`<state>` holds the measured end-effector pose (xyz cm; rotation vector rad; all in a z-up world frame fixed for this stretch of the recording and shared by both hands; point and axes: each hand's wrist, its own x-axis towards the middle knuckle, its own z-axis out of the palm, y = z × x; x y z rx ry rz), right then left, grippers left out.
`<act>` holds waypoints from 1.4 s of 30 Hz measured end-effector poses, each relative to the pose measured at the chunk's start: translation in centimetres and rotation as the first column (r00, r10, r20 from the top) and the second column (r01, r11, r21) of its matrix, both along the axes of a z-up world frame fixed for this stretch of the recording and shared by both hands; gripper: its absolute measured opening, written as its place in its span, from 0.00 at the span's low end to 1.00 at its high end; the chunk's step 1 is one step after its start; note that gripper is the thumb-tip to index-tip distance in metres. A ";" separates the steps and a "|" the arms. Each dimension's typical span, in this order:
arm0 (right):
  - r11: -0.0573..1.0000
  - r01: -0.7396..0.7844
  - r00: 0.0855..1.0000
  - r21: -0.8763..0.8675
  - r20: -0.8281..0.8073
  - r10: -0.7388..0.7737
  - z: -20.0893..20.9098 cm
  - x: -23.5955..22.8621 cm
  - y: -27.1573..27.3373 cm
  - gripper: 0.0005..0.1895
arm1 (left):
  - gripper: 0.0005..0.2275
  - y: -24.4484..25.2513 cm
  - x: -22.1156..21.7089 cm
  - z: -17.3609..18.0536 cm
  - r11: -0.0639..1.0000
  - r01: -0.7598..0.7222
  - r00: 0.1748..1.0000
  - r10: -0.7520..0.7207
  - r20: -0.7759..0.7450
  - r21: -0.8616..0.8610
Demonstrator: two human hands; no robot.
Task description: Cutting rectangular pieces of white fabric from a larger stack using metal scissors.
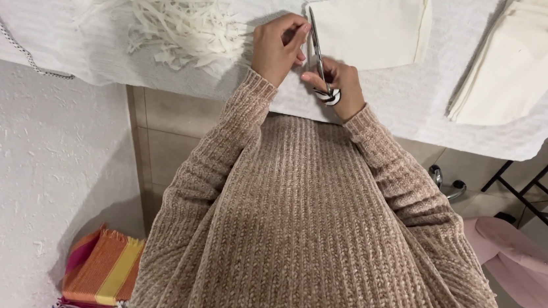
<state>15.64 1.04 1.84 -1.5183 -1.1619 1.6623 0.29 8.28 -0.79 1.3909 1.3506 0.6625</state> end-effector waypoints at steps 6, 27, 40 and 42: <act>0.998 -0.058 0.998 0.002 0.029 0.057 -1.6 0.6 0.8 0.22 | 0.01 -0.4 0.0 -1.4 0.994 0.032 0.999 -0.030 -0.019 0.107; 0.906 0.098 0.926 0.412 0.297 -0.235 -0.2 6.1 0.8 0.04 | 0.14 -0.3 -8.7 3.1 0.969 0.003 0.923 0.093 -0.374 0.247; 0.870 0.043 0.663 0.491 0.638 -0.392 -2.7 15.9 4.1 0.28 | 0.29 3.9 4.2 -1.3 0.837 0.358 0.780 -0.024 -0.625 0.414; 0.912 0.006 0.666 0.411 0.678 -0.310 -5.0 16.1 4.8 0.19 | 0.24 3.4 4.5 -2.1 0.868 0.365 0.749 -0.060 -0.660 0.336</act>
